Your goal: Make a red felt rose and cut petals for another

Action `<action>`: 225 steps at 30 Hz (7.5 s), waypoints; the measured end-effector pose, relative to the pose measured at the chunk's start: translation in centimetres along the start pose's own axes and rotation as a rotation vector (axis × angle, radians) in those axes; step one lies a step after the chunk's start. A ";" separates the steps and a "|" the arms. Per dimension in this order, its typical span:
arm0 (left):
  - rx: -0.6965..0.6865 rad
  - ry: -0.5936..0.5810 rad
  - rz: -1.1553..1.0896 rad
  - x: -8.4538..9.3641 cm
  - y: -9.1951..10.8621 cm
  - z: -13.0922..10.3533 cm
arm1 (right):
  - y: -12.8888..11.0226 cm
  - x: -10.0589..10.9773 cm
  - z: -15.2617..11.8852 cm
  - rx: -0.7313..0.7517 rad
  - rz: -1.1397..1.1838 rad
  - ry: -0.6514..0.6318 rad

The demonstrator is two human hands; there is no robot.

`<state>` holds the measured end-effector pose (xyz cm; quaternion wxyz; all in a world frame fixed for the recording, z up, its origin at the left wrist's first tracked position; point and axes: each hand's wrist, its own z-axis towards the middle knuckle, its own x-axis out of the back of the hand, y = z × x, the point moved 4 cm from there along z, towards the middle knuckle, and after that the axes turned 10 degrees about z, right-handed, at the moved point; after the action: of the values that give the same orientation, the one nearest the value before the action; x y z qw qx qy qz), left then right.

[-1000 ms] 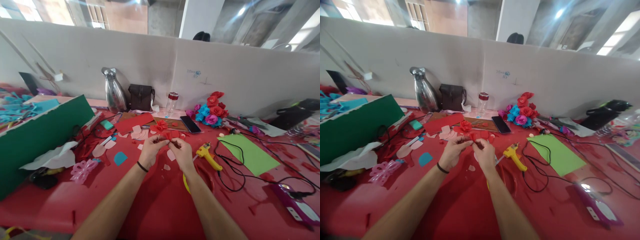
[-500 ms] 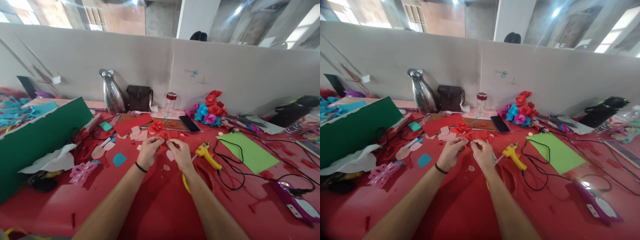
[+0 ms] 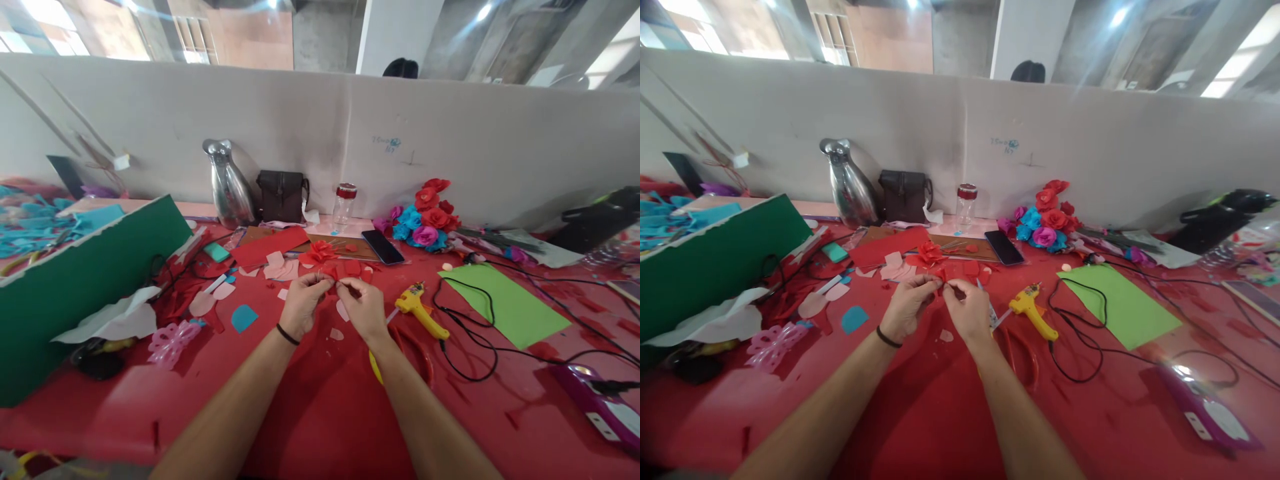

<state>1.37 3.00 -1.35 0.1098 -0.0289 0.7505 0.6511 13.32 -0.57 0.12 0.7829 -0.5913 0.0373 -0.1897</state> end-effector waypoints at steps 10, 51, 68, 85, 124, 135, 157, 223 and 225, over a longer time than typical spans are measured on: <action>0.069 -0.020 -0.090 0.0 -0.2 0.1 | 0.7 -0.1 0.2 -0.070 0.102 0.027; 0.192 -0.227 -0.320 -0.1 1.2 -0.6 | -2.2 0.9 0.0 0.223 0.254 -0.165; 0.033 -0.257 -0.181 -2.4 1.4 -2.8 | -3.7 1.5 -1.5 0.702 -0.226 0.206; 0.028 -0.331 -0.159 -3.0 1.8 -3.4 | -3.3 2.2 -2.2 0.795 -0.468 0.338; -0.360 0.025 0.100 -1.2 1.6 -2.8 | -1.5 1.1 -1.4 0.257 0.313 0.330; -0.422 0.135 0.172 -0.2 2.4 -2.7 | -1.9 -0.5 -1.6 0.066 0.517 0.115; -0.478 0.123 0.477 -0.2 2.2 -2.5 | -1.9 0.5 -1.0 -0.177 0.797 0.261; 0.190 -0.089 -0.300 -0.8 0.0 -1.0 | -1.4 -0.4 -1.1 -0.076 0.236 0.019; 0.191 -0.103 -0.308 -0.9 -0.1 -1.2 | -1.4 -0.2 -1.2 -0.079 0.230 0.033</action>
<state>2.15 1.76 -1.07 0.2486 -0.0996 0.7889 0.5531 12.42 -1.87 1.07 0.7749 -0.6103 0.1251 -0.1065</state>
